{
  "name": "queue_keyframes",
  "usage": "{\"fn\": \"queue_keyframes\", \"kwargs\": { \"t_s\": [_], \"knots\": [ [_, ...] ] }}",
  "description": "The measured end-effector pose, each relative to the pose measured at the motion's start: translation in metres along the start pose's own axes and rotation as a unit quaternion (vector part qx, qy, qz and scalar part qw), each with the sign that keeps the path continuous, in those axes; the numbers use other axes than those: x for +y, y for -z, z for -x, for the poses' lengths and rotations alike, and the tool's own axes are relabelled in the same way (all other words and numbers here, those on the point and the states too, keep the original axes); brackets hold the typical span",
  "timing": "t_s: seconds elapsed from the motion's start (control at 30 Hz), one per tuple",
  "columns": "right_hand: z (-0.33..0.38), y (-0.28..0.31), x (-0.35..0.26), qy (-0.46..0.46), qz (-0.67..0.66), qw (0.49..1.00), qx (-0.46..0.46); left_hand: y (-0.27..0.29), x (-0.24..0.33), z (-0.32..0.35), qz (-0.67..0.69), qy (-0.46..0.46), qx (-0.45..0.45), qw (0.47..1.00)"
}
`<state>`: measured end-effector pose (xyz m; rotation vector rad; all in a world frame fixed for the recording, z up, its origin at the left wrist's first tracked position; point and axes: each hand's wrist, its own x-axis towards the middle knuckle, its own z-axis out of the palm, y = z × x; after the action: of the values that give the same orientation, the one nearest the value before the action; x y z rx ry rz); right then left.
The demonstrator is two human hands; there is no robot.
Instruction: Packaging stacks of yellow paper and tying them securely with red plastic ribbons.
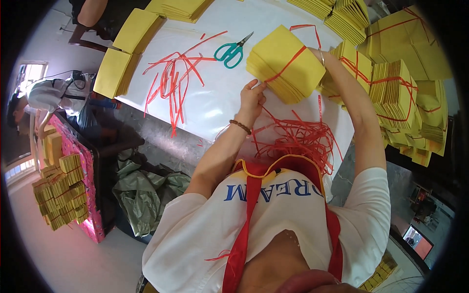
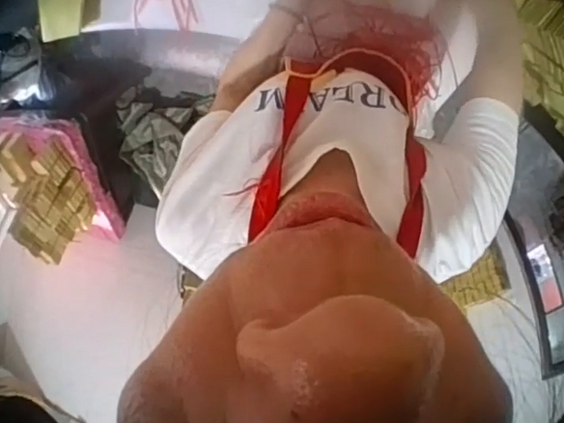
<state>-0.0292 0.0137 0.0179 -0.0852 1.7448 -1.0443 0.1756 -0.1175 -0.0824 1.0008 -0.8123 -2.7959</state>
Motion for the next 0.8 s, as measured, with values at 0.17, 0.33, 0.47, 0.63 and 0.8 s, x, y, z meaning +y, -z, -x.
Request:
{"fn": "queue_keyframes", "kwargs": {
  "t_s": [0.17, 0.33, 0.47, 0.63, 0.8],
  "knots": [
    [0.009, -0.052, 0.007, 0.017, -0.042, 0.998, -0.033, 0.035, 0.060, -0.012, -0.022, 0.129, -0.239, 0.962],
    [0.027, -0.083, 0.011, 0.039, -0.106, 0.993, -0.029, 0.034, 0.107, 0.003, -0.136, 0.138, -0.292, 0.937],
    [0.051, -0.114, 0.018, 0.057, -0.143, 0.987, -0.033, 0.026, 0.114, 0.033, -0.150, 0.077, -0.366, 0.915],
    [0.102, -0.149, 0.057, 0.064, -0.208, 0.976, -0.027, 0.015, 0.100, 0.070, -0.143, 0.126, -0.413, 0.891],
    [0.230, -0.184, 0.163, 0.078, -0.280, 0.957, -0.006, 0.004, 0.097, 0.074, -0.223, 0.147, -0.509, 0.818]
  ]
}}
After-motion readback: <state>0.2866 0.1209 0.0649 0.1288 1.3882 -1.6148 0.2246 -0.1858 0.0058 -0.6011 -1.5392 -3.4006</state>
